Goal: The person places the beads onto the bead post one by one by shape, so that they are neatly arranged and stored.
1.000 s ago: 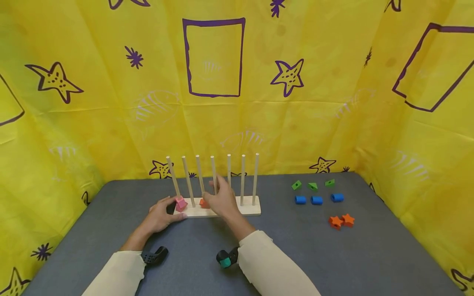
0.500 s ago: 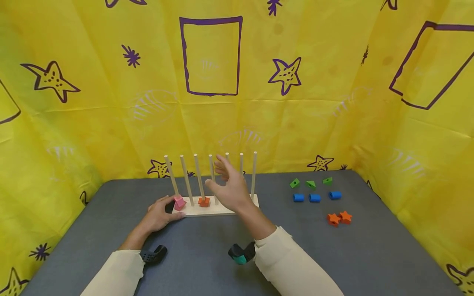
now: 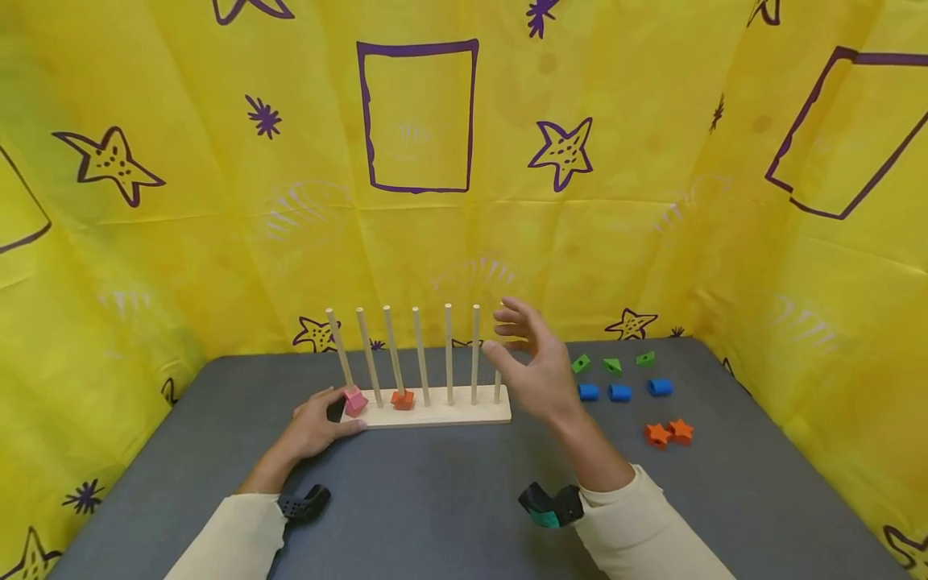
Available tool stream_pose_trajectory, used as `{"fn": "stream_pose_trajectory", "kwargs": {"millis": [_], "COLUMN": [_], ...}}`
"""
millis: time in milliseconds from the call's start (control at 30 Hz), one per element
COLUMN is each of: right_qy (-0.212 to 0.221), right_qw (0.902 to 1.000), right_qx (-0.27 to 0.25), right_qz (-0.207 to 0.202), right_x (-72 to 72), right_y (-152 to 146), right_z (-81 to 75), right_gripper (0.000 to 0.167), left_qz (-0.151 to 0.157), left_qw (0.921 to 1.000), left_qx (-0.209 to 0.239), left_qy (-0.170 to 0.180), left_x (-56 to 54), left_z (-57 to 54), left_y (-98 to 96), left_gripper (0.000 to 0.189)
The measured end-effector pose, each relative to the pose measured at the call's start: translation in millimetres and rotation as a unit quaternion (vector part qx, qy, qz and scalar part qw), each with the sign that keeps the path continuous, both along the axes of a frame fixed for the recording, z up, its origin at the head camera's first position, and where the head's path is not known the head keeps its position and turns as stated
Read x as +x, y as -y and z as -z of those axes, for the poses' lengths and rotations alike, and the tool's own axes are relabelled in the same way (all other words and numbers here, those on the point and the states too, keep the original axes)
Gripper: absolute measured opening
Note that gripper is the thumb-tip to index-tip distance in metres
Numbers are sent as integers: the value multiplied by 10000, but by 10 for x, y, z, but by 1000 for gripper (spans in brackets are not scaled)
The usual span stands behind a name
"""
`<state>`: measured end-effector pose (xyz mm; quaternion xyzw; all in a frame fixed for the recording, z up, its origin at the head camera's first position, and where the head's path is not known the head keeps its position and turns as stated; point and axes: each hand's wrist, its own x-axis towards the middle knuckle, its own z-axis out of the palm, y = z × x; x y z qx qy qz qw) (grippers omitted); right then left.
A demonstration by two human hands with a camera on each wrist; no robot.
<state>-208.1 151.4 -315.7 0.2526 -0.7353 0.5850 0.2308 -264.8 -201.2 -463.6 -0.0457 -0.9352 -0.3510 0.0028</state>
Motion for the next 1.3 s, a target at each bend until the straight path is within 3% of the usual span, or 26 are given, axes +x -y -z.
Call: {"fn": "stream_pose_trajectory", "kwargs": {"millis": [200, 500, 767, 933, 1133, 1300], "right_qy": [-545, -696, -109, 4, 423, 739], "right_qw": [9975, 9924, 9809, 9763, 9612, 9563], "right_qx": [-103, -331, -393, -24, 200, 394], "right_qz": [438, 965, 1900, 2163, 2720, 2801], "right_x": [130, 286, 403, 391, 337, 313], "right_y": [-377, -862, -1237, -1541, -1907, -2115], "right_z": [-55, 64, 218, 392, 628, 823], "right_gripper": [52, 47, 46, 47, 47, 44], "left_qz": [-34, -91, -134, -136, -136, -184], "left_qw": [10000, 9999, 9998, 9998, 9998, 9997], "left_qx": [31, 42, 12, 36, 59, 19], "left_qy": [71, 85, 124, 111, 119, 152], "left_x": [15, 25, 31, 26, 24, 27], "left_z": [4, 44, 34, 28, 10, 14], "left_y": [-4, 4, -16, -28, -29, -15], "left_gripper": [84, 85, 85, 84, 84, 85]}}
